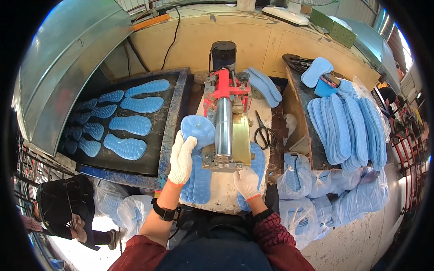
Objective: Preparing and bagging blue shoe insoles in a manufacturing facility using a processing machine.
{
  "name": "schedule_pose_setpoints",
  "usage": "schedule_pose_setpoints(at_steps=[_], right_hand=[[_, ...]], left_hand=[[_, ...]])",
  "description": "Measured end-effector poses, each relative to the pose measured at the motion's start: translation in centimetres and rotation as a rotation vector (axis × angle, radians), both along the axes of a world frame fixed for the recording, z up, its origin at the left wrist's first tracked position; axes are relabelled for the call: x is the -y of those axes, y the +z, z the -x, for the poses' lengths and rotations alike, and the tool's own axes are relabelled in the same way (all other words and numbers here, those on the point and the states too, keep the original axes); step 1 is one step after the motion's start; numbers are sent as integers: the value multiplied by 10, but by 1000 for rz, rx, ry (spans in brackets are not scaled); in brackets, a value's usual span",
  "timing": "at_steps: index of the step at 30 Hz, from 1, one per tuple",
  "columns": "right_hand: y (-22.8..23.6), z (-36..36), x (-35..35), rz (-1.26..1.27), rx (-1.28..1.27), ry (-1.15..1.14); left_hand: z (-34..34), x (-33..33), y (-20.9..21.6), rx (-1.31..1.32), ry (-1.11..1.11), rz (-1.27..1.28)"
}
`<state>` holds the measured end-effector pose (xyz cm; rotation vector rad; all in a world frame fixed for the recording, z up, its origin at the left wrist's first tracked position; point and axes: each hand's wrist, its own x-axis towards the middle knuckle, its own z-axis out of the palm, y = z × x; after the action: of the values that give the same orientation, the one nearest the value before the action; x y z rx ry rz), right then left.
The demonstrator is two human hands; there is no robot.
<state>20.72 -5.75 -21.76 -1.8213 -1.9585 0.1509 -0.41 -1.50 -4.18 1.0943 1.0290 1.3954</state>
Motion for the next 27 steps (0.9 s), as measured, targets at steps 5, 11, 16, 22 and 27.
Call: schedule_pose_setpoints(at_steps=[5, 11, 16, 22, 27], right_hand=[[0, 1, 1, -102, -75, 20], [-6, -5, -1, -139, -140, 70], [0, -2, 3, 26, -332, 95], [41, -23, 17, 485, -824, 168], [57, -37, 33, 496, -1119, 133]], left_hand=[[8, 12, 7, -45, -35, -6], [37, 29, -17, 483, 104, 68], [43, 50, -67, 317, 52, 346], [-15, 19, -130, 534, -172, 512], [-37, -18, -180, -1014, -356, -251]])
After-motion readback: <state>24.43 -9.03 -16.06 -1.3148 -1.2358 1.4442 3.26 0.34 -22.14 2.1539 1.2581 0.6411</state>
